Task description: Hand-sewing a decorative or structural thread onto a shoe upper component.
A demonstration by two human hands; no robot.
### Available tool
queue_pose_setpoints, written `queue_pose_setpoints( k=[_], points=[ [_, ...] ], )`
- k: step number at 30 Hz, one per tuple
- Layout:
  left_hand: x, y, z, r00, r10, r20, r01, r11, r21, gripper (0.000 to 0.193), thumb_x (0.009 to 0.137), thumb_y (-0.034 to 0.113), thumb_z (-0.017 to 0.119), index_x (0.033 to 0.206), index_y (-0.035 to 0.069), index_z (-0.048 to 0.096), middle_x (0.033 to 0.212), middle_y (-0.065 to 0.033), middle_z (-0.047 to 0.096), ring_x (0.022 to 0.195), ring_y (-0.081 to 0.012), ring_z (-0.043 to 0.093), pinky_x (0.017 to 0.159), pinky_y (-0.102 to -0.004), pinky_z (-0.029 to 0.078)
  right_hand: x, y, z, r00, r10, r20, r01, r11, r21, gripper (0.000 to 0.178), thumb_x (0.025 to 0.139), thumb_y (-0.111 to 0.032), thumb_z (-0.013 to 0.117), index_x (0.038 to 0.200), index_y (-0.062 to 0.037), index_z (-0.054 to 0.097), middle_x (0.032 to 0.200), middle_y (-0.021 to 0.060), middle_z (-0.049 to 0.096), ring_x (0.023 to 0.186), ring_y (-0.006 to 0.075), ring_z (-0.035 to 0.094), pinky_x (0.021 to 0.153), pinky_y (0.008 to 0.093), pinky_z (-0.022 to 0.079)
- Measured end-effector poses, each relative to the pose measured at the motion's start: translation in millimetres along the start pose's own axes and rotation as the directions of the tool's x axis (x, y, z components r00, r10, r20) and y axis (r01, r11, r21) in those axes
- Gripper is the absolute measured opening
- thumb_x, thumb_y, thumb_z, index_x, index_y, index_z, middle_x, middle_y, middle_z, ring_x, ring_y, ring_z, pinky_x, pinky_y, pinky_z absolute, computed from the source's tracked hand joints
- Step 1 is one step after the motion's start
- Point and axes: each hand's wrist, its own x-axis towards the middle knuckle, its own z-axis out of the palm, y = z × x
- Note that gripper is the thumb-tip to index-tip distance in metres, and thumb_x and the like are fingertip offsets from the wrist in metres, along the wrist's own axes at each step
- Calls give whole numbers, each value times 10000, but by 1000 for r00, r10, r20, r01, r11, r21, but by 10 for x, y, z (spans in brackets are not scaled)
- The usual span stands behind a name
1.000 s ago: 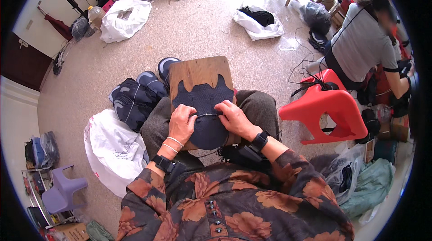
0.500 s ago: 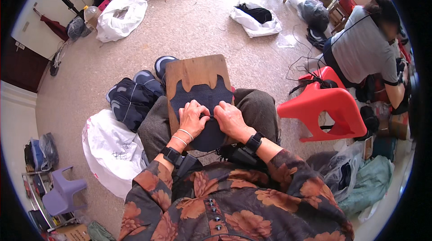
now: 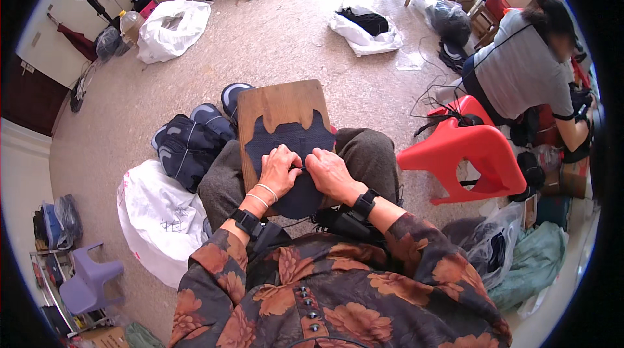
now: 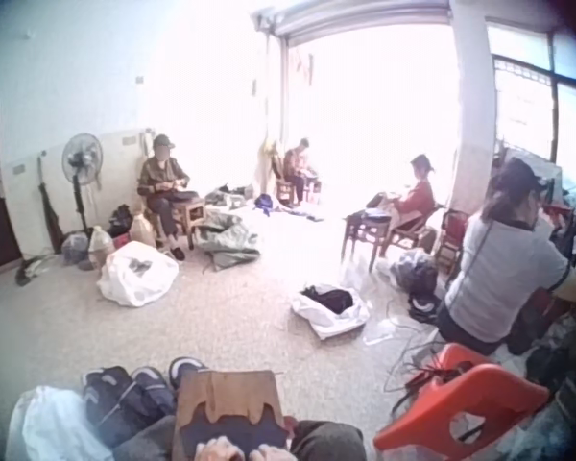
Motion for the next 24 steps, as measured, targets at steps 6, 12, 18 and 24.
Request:
queue_pose_setpoints(
  k=[6, 12, 18, 24],
  points=[
    [26, 96, -53, 999, -10, 48, 7, 997, 76, 145, 802, 144, 757, 904, 132, 656, 969, -64, 575, 1016, -284, 583, 870, -438, 406, -78, -8, -95, 997, 65, 40, -72, 978, 196, 127, 889, -82, 630, 1005, -37, 603, 920, 148, 578, 913, 368, 614, 800, 457, 508],
    [59, 176, -3, 965, 252, 70, -256, 849, 463, 118, 826, 118, 678, 922, 118, 610, 927, -80, 577, 968, -275, 590, 897, -434, 421, -115, -16, -135, 995, 95, 12, -95, 967, 235, 247, 814, -1, 680, 1048, -31, 607, 988, 161, 574, 972, 374, 602, 834, 449, 516],
    [61, 43, -101, 902, 426, 73, -421, 831, 363, 160, 816, 70, 636, 974, 72, 613, 916, -108, 575, 951, -301, 592, 927, -421, 456, -125, -78, -170, 988, 153, 0, -148, 954, 262, 215, 812, 7, 684, 1009, -18, 603, 994, 163, 568, 979, 379, 596, 845, 448, 516],
    [11, 0, -96, 903, 407, 138, -429, 869, 248, 188, 803, 43, 618, 990, 37, 634, 926, -125, 570, 939, -324, 587, 915, -416, 480, -92, -75, -143, 990, 140, -11, -132, 954, 268, 138, 821, -19, 699, 904, -9, 588, 1002, 158, 561, 962, 378, 601, 834, 441, 519]
  ],
)
